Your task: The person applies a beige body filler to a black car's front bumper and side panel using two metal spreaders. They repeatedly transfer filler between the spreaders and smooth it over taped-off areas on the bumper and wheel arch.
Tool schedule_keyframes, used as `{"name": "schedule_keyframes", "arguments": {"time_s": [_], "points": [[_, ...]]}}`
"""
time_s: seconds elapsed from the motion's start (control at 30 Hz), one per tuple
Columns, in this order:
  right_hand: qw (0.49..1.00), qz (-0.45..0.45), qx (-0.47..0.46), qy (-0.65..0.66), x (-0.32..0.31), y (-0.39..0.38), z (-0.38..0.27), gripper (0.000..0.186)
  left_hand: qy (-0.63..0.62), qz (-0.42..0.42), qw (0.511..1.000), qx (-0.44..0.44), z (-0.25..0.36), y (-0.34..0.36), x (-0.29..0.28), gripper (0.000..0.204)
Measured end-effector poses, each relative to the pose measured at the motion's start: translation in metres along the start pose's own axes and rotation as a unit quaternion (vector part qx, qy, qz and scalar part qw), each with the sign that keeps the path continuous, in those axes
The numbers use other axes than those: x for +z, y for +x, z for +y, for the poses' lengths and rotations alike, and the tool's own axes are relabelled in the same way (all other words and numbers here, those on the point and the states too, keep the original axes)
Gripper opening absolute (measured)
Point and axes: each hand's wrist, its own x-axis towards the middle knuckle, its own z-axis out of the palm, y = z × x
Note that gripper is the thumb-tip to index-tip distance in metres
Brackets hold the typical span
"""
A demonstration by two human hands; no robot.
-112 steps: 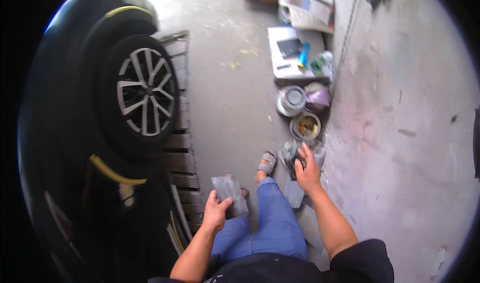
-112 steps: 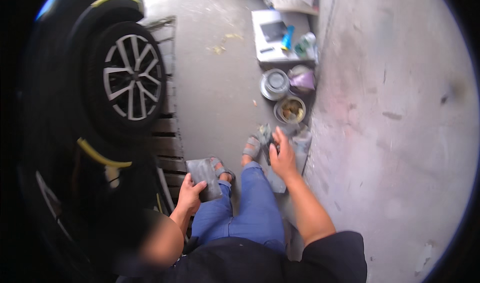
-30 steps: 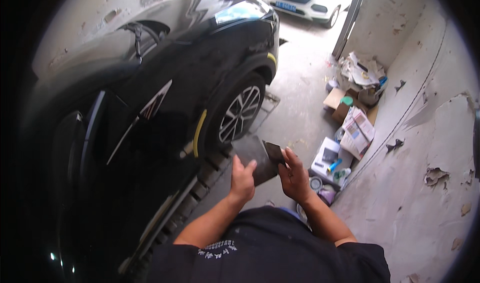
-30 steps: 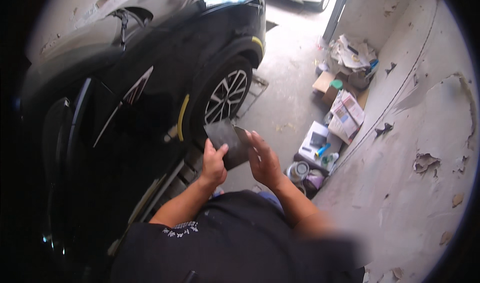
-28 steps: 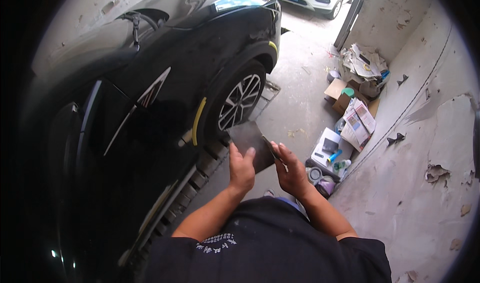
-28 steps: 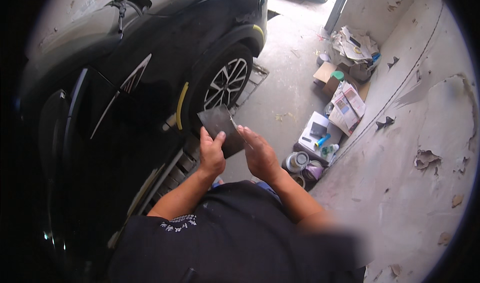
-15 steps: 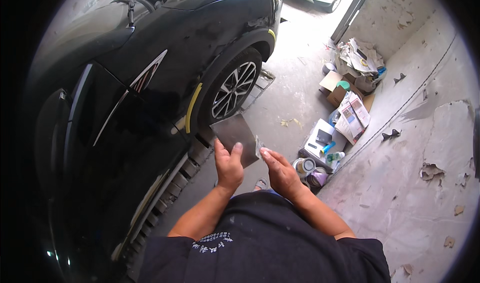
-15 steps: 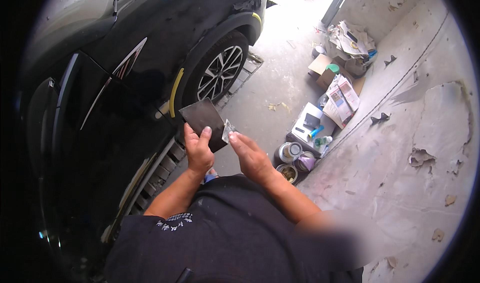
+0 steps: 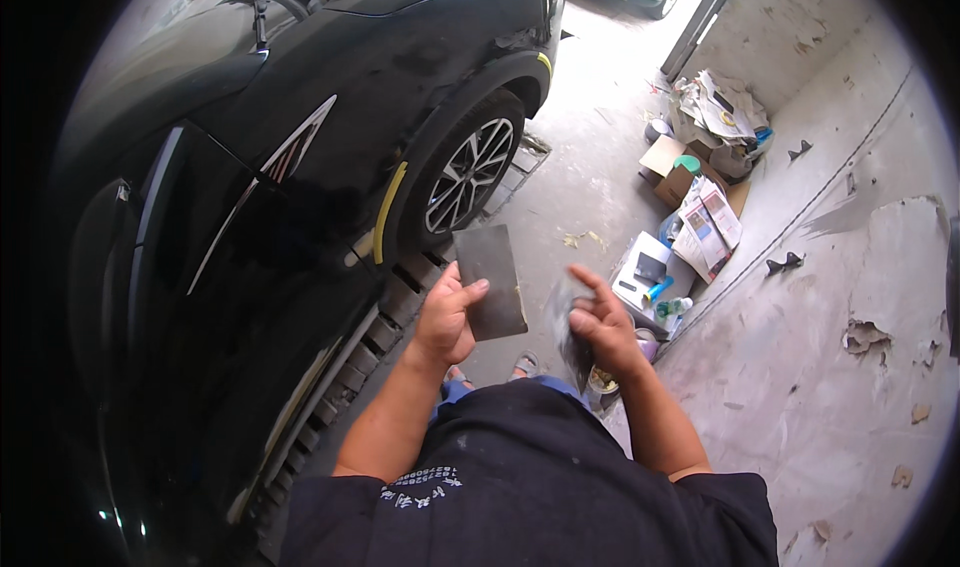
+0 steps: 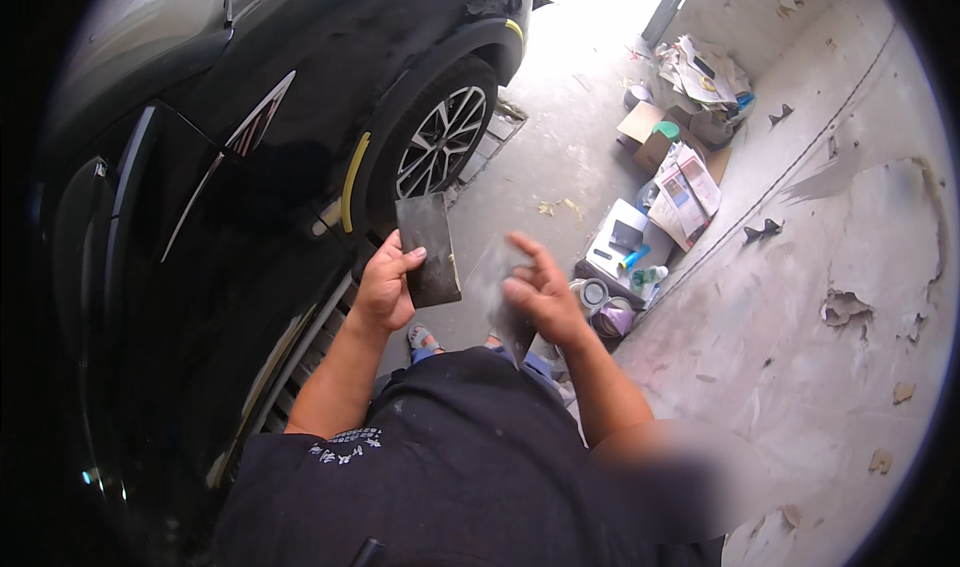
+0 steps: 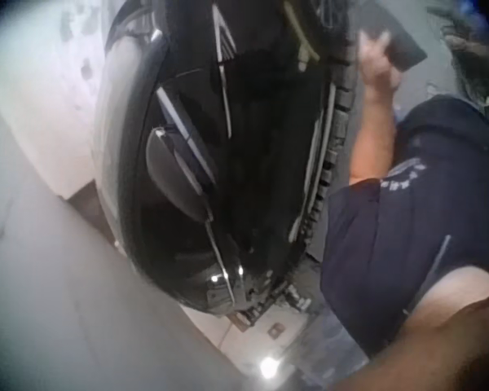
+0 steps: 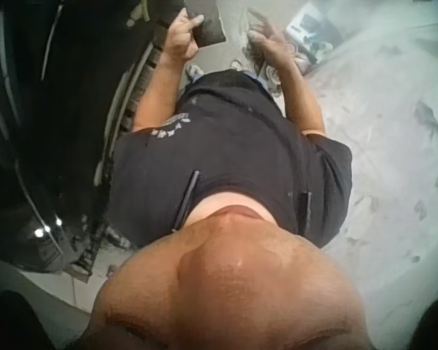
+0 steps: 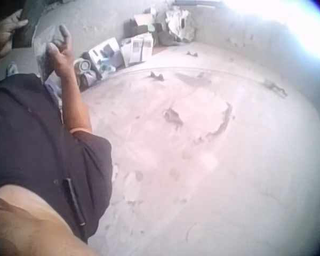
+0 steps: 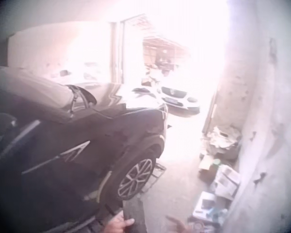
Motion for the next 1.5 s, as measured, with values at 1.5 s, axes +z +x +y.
{"name": "schedule_keyframes", "arguments": {"time_s": [1.5], "points": [[0.88,-0.007,0.016,-0.475,0.009,0.029,0.012,0.073,0.498,-0.02,0.867,0.009,-0.011,0.022,-0.04,0.033]]}}
